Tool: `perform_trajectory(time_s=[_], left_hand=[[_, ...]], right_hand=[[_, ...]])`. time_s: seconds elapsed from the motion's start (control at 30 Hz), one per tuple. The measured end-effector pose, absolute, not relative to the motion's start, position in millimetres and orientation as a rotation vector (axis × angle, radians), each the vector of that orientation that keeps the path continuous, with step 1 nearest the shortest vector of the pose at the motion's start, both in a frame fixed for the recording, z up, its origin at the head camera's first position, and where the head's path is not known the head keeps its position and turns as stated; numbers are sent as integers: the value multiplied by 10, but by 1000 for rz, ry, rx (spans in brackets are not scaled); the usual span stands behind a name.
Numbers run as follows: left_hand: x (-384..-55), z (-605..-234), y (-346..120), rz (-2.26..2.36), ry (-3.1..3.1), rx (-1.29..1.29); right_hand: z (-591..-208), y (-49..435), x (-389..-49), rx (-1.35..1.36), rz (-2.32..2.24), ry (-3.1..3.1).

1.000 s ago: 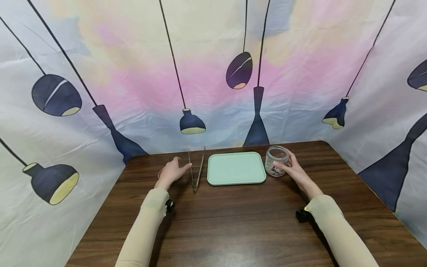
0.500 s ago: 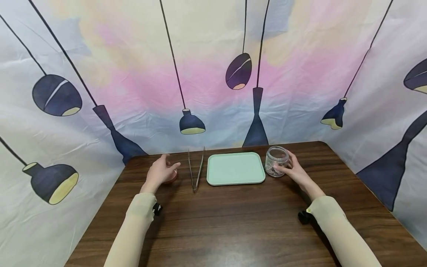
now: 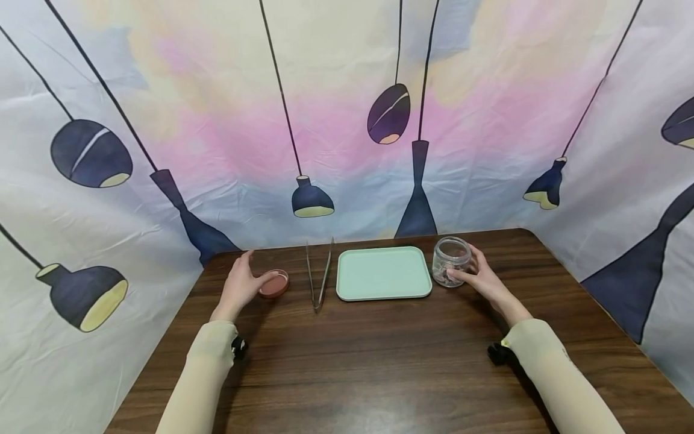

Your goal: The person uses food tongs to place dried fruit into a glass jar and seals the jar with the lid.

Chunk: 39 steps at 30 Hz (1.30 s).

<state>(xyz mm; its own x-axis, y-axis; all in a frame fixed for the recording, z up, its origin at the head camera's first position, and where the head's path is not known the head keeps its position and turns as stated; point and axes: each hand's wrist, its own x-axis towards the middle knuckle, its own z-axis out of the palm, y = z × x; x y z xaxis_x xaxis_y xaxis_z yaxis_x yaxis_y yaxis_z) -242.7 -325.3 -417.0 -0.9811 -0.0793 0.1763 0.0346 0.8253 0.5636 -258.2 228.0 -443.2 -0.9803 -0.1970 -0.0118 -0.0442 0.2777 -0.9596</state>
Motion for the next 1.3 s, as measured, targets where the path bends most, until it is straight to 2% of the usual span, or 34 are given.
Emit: perform_trajectory(time_s=[0.27, 0.63, 0.97, 1.3], left_hand=[[-2543, -4298, -3361, -945, -2926, 32], [-2689, -4500, -3354, -1063, -3050, -15], [-2739, -4610, -3317, -1022, -3082, 7], [-2726, -4583, -3304, -961, -3060, 8]], right_hand=[[-4732, 2385, -2798, -211, -1764, 2447], [-4749, 2393, -2797, -210, -1752, 2465], [-4389, 2282, -2573, -188, -1745, 2440], [-4376, 2267, -2559, -182, -1740, 2438]])
